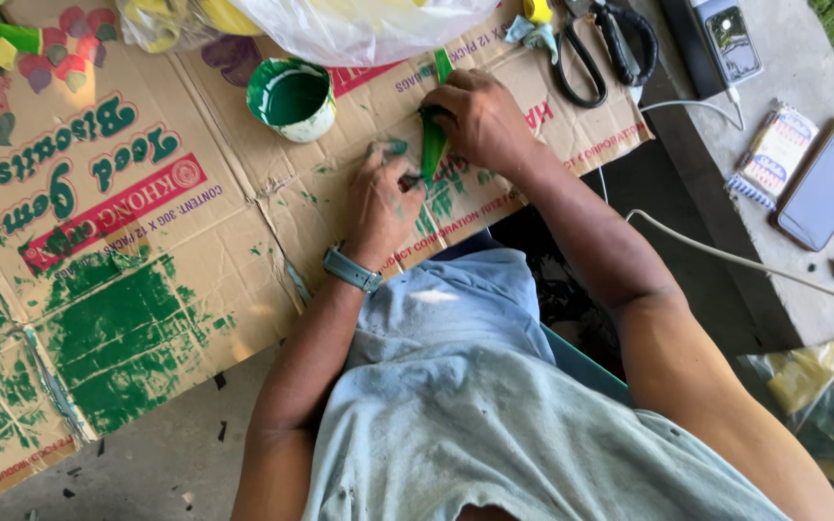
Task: The person paints yellow star-shaped cutouts green using a sponge and green paint. They repeatedly dip the sponge into the paint and apply it to the cutouts, then place the painted pieces into a plastic bag.
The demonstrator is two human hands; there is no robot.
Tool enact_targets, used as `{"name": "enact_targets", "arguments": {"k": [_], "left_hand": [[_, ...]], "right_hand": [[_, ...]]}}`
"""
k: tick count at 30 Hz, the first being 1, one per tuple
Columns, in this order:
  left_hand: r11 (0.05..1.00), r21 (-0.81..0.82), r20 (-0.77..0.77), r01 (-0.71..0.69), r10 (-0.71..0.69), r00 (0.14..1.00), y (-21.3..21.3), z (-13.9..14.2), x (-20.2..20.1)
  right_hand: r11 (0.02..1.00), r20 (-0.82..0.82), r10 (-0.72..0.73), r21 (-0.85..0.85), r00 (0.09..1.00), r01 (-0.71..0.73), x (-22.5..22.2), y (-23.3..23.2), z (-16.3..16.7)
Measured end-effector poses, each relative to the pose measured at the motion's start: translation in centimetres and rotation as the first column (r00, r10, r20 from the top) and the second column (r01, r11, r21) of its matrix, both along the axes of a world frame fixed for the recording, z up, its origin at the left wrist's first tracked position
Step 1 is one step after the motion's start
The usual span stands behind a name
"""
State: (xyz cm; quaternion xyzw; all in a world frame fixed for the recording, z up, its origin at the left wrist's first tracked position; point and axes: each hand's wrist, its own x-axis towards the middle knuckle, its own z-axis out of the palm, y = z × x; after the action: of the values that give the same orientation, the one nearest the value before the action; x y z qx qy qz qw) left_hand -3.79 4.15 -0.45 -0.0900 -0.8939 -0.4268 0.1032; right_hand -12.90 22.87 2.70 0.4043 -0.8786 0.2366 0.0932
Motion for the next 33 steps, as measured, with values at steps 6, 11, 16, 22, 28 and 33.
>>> {"name": "enact_targets", "arguments": {"k": [6,11,16,22,28,33], "left_hand": [[0.999,-0.009,0.021,0.045,-0.045,0.999,-0.5,0.3,-1.1],[0.997,-0.027,0.024,0.076,-0.075,0.997,-0.8,0.4,-1.5],[0.996,-0.025,0.006,0.086,-0.086,0.996,-0.9,0.7,-1.3],[0.996,-0.018,0.042,0.089,-0.088,0.995,-0.9,0.6,-1.3],[0.993,-0.054,-0.022,0.103,-0.104,0.994,-1.0,0.3,-1.5],[0.995,-0.041,0.023,0.096,-0.095,0.995,-1.0,0.5,-1.4]], "right_hand": [[1.0,0.071,-0.013,0.003,0.997,0.013,1.2,1.4,-0.6],[0.996,-0.048,-0.087,0.008,0.995,0.088,-5.4,1.4,-1.8],[0.993,-0.08,-0.1,-0.07,0.992,0.094,-9.2,2.2,-0.7],[0.998,0.009,-0.015,-0.061,1.0,0.016,-2.5,4.5,0.5],[0.999,0.062,-0.048,-0.017,0.997,0.049,-2.0,4.1,0.0],[0.998,0.007,-0.06,0.027,0.998,0.06,-1.0,4.0,0.1]]}}
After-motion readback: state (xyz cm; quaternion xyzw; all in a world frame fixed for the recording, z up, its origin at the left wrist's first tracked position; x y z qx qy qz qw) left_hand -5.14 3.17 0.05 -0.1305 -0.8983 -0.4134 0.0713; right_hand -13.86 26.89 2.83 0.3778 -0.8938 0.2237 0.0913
